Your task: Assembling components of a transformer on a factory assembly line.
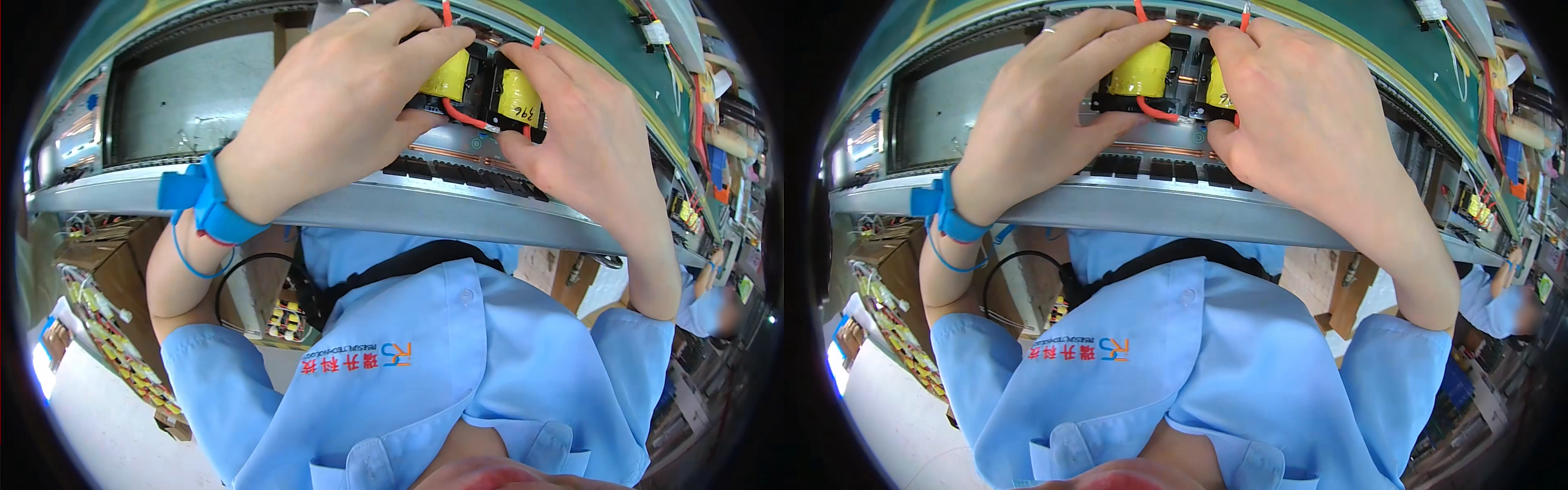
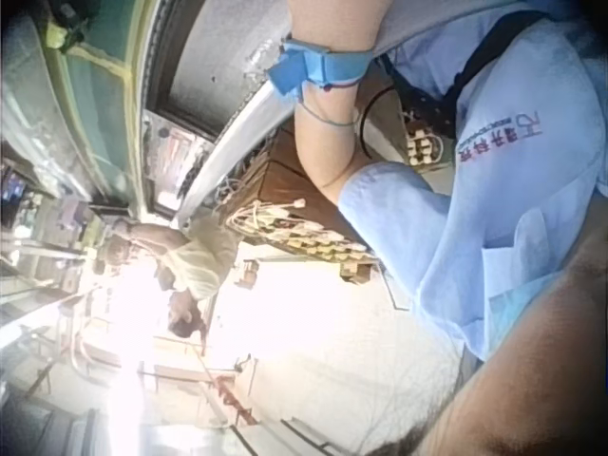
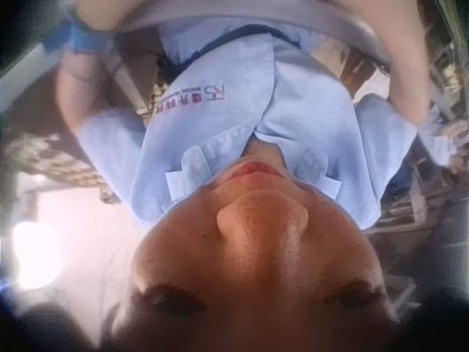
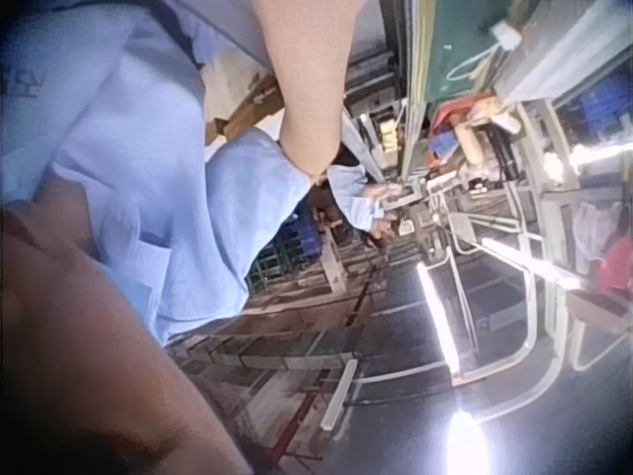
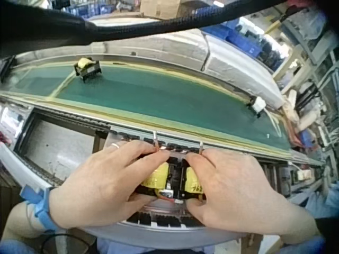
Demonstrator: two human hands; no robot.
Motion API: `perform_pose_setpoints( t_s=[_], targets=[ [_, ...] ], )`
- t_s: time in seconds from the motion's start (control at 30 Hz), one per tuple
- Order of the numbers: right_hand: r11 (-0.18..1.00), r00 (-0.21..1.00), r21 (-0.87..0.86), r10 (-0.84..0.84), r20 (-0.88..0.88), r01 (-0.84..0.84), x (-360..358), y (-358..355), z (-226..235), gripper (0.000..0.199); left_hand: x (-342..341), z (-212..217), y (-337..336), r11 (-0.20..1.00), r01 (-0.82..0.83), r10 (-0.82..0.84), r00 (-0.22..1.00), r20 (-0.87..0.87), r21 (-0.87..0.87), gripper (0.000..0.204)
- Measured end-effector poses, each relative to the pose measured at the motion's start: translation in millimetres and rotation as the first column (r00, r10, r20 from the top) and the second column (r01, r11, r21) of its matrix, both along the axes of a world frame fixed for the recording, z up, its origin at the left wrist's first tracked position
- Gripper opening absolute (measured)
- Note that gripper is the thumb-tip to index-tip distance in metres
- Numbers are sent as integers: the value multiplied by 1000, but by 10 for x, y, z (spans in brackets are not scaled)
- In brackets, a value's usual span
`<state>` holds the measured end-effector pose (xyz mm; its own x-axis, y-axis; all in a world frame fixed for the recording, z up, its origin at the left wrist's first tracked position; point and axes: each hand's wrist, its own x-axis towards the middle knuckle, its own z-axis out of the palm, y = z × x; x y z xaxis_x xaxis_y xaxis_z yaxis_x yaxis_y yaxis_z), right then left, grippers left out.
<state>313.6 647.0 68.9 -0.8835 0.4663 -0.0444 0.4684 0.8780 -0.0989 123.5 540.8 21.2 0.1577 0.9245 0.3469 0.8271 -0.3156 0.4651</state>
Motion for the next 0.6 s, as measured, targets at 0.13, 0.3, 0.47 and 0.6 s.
perform_pose_setpoints(
  t_s=[0.13, 0.3, 0.47, 0.6],
  targets=[
    [998, 991, 4, 68, -113, -68, 44, 83, -46, 44, -164, 194, -28, 993, 5, 7, 995, 98, -121, 70],
    [908, 867, -416, -251, -431, 56, 461, 955, 314, 39, -1033, 564, -168, 952, -289, 305, 927, 216, -104, 53],
    [905, 919, 262, -250, -306, 334, 1529, 2523, -342, 65, -1556, 584, 283, 724, -669, 689, 709, 148, -168, 61],
    [920, 883, 208, -227, -411, 333, 1447, 2495, -753, 70, -1771, 303, 576, 643, -766, 757, 637, -148, -4, 75]
  ],
)
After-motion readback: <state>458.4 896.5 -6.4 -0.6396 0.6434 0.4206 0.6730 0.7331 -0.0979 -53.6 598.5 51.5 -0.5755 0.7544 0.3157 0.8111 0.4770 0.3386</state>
